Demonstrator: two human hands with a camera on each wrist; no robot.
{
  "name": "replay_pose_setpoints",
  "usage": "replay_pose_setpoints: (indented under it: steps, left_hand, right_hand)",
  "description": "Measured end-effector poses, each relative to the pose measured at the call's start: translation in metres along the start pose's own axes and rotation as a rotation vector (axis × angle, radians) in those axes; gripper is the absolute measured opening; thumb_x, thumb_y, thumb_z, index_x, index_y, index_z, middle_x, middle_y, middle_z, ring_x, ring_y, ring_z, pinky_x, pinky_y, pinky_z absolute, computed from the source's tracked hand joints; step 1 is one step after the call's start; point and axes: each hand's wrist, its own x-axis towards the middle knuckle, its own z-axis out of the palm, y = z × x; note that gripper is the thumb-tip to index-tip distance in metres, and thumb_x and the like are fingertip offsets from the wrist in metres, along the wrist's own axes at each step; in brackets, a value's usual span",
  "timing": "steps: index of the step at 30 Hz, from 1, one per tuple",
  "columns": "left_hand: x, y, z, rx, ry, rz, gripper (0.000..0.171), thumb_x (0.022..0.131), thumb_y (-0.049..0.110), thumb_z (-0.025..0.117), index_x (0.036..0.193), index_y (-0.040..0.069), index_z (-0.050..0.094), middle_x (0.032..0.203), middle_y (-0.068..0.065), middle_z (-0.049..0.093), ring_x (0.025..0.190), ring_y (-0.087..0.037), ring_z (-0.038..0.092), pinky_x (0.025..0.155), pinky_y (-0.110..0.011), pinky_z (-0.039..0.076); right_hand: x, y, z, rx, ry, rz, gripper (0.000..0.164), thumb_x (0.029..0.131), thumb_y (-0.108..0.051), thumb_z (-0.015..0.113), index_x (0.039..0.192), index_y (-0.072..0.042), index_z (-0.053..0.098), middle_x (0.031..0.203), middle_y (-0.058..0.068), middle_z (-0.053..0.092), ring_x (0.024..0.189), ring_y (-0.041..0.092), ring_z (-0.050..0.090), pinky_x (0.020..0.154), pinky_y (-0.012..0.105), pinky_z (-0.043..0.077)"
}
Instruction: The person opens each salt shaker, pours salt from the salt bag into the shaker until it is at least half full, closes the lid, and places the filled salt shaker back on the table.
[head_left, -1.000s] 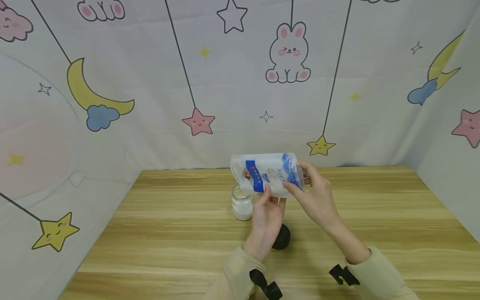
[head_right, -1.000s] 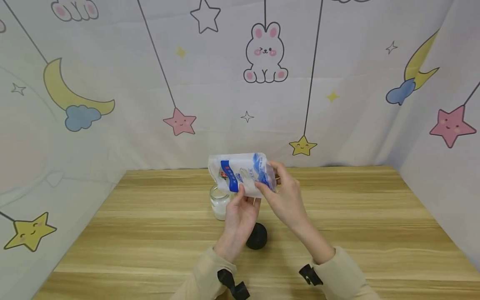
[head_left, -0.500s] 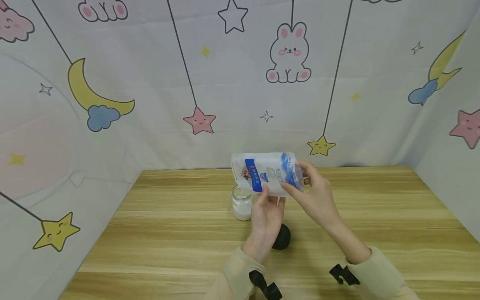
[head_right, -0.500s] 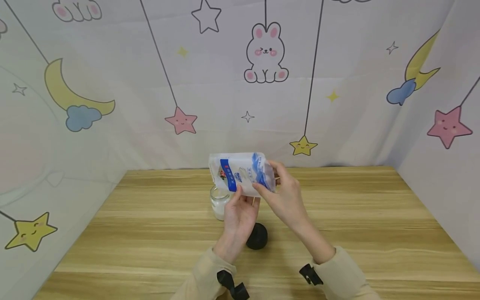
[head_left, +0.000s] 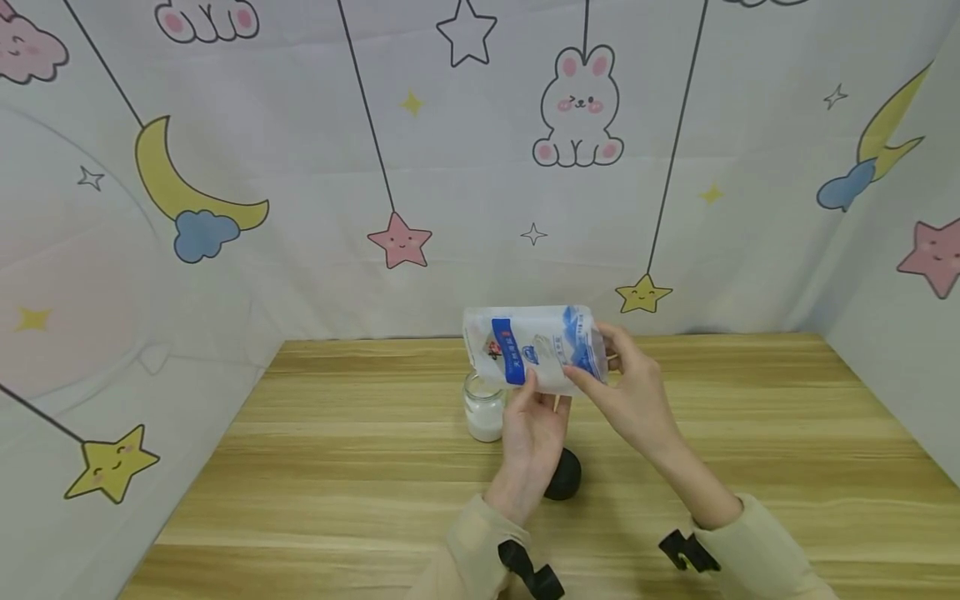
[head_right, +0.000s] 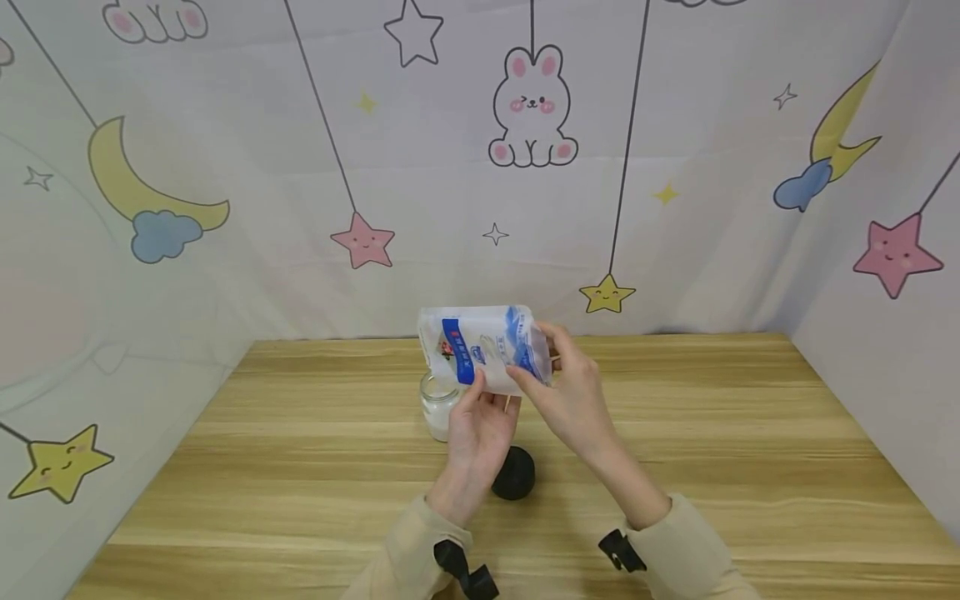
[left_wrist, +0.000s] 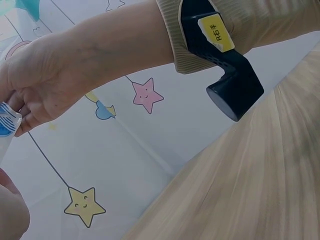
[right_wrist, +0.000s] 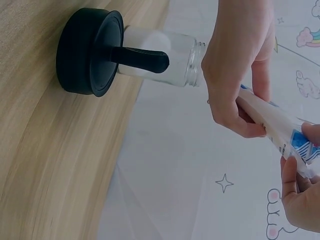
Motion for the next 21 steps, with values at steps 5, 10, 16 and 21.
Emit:
replay_pose_setpoints:
  steps: [5, 10, 16, 21]
  left_hand:
    - [-0.0008, -0.0001, -0.0006, 0.016, -0.021, 0.004, 0.041, 0.099, 0.018, 0.051, 0.138, 0.021, 0.039, 0.123, 0.005, 0.061, 0.115, -0.008, 0.056, 0.112, -0.031, 0.037]
    - [-0.0009, -0.0002, -0.0012, 0.029, -0.033, 0.007, 0.043, 0.099, 0.017, 0.052, 0.139, 0.021, 0.038, 0.123, 0.005, 0.06, 0.116, -0.009, 0.055, 0.113, -0.031, 0.036]
    - [-0.0014, 0.0001, -0.0017, 0.025, -0.029, 0.002, 0.042, 0.099, 0.017, 0.052, 0.139, 0.022, 0.039, 0.124, 0.005, 0.06, 0.117, -0.009, 0.055, 0.112, -0.031, 0.037]
    - [-0.0011, 0.0012, -0.0017, 0.001, -0.02, -0.009, 0.038, 0.099, 0.02, 0.051, 0.136, 0.021, 0.042, 0.122, 0.006, 0.061, 0.114, -0.008, 0.056, 0.111, -0.029, 0.039]
  right_hand:
    - [-0.0007, 0.0002, 0.0004, 0.004, 0.012, -0.017, 0.049, 0.084, -0.01, 0.073, 0.129, -0.003, 0.054, 0.101, 0.012, 0.069, 0.086, 0.019, 0.061, 0.074, 0.02, 0.05]
    - [-0.0013, -0.0003, 0.0009, 0.014, 0.02, -0.028, 0.048, 0.084, -0.007, 0.073, 0.128, -0.004, 0.054, 0.101, 0.012, 0.07, 0.084, 0.018, 0.061, 0.073, 0.018, 0.049]
    - [-0.0021, -0.0007, 0.0017, 0.014, 0.026, -0.034, 0.048, 0.084, -0.007, 0.073, 0.128, -0.004, 0.055, 0.101, 0.012, 0.07, 0.084, 0.016, 0.06, 0.073, 0.019, 0.05]
    - [-0.0016, -0.0015, 0.0015, 0.005, 0.018, -0.023, 0.051, 0.084, -0.01, 0.074, 0.129, -0.004, 0.053, 0.102, 0.012, 0.069, 0.085, 0.019, 0.06, 0.074, 0.022, 0.051]
